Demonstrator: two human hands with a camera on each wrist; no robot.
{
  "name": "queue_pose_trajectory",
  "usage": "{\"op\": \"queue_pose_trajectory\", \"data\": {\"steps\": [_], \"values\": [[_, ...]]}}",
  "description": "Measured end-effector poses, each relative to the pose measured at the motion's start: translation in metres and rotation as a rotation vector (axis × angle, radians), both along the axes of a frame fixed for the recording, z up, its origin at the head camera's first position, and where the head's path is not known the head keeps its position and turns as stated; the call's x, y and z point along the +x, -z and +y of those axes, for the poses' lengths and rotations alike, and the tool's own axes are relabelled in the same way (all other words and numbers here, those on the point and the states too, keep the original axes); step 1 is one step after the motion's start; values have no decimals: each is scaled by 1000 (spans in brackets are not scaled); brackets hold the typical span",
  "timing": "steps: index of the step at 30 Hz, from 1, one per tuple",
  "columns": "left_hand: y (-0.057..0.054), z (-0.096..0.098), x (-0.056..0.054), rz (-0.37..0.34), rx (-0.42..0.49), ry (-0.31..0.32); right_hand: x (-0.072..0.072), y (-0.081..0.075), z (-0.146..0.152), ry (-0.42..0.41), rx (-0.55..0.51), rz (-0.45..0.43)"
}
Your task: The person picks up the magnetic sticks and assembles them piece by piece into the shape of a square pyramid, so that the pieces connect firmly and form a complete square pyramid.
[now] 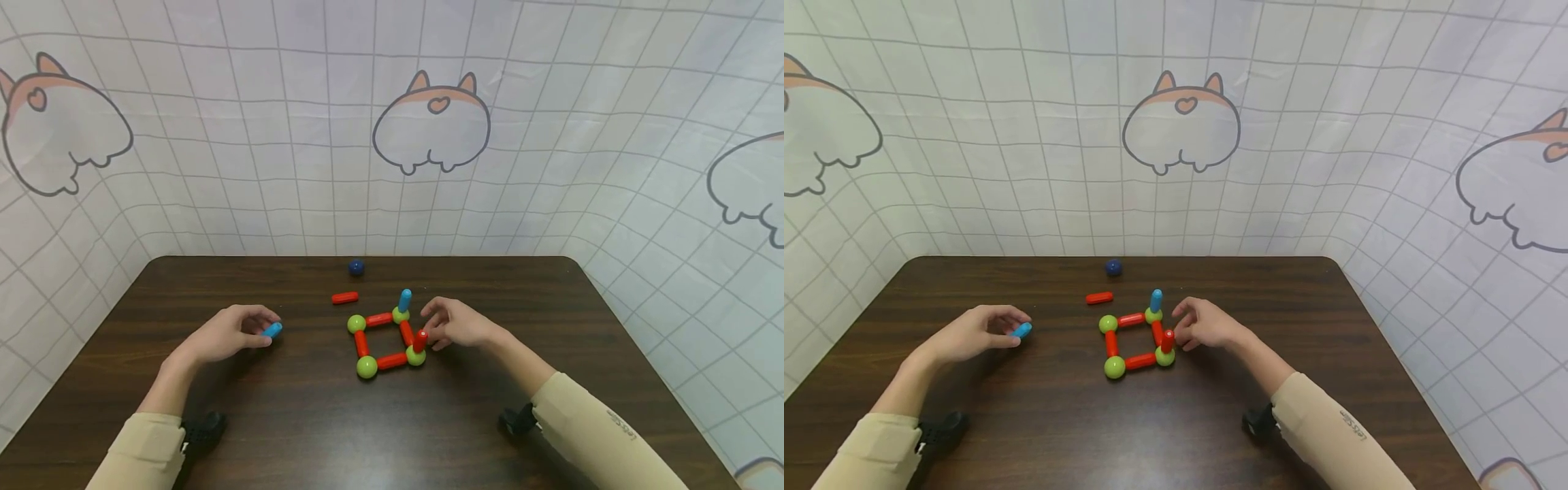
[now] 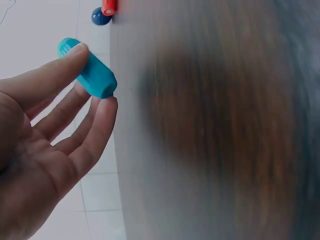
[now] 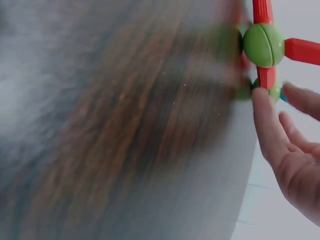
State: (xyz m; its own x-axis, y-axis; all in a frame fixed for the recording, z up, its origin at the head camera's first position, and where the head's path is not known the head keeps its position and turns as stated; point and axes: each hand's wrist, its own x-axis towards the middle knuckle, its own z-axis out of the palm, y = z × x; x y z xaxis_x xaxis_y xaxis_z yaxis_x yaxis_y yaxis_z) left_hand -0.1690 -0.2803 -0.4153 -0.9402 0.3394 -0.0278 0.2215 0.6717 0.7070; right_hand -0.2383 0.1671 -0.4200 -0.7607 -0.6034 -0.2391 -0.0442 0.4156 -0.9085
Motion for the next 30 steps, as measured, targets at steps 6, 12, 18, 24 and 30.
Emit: {"op": "queue_pose_trajectory", "data": {"steps": [6,12,18,24,30], "values": [[3,6,-4,27,30,-7,-7,4,-11,76,-12,-32],[3,15,-9,28,63,-15,-10,6,-23,104,51,-36],[4,26,-14,29,79,-11,-11,9,-30,99,75,-14],[7,40,-21,40,91,-16,-10,11,-32,119,76,2],[7,53,-27,37,108,-36,-8,10,-35,129,60,12]]}}
